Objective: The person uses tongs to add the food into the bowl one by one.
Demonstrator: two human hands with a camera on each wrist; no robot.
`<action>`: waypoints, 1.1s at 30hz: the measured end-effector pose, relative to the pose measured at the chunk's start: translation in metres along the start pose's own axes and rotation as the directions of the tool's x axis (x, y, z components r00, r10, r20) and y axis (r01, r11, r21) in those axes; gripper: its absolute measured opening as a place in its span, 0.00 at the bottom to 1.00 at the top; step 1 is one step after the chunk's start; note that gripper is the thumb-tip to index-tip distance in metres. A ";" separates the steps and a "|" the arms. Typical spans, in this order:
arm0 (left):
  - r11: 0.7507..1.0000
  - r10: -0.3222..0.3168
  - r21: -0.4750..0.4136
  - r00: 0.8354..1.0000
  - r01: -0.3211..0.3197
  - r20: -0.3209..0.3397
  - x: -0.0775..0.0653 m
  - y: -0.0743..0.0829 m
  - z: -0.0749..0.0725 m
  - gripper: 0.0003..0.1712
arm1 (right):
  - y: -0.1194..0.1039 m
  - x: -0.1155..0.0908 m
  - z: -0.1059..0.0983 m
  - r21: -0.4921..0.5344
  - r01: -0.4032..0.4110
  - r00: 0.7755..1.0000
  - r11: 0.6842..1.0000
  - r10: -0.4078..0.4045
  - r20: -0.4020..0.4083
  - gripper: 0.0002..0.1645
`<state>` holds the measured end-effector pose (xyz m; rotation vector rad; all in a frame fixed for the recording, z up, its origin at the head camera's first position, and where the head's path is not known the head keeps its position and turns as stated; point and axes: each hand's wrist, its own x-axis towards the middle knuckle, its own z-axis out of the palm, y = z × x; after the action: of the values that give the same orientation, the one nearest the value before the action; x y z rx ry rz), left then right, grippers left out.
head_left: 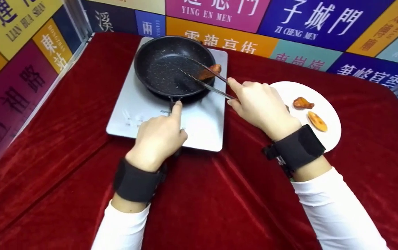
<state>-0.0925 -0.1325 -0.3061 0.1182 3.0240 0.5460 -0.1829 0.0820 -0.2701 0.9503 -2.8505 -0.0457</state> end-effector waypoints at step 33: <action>1.000 0.028 0.003 1.000 -0.028 0.005 -0.003 -0.001 0.000 0.40 | -0.001 -0.018 0.001 0.086 -0.023 0.996 0.996 0.030 -0.086 0.34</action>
<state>-0.0900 -0.1339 -0.3062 0.1628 3.0228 0.5417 -0.1684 0.0920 -0.2730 0.9065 -2.8038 0.1180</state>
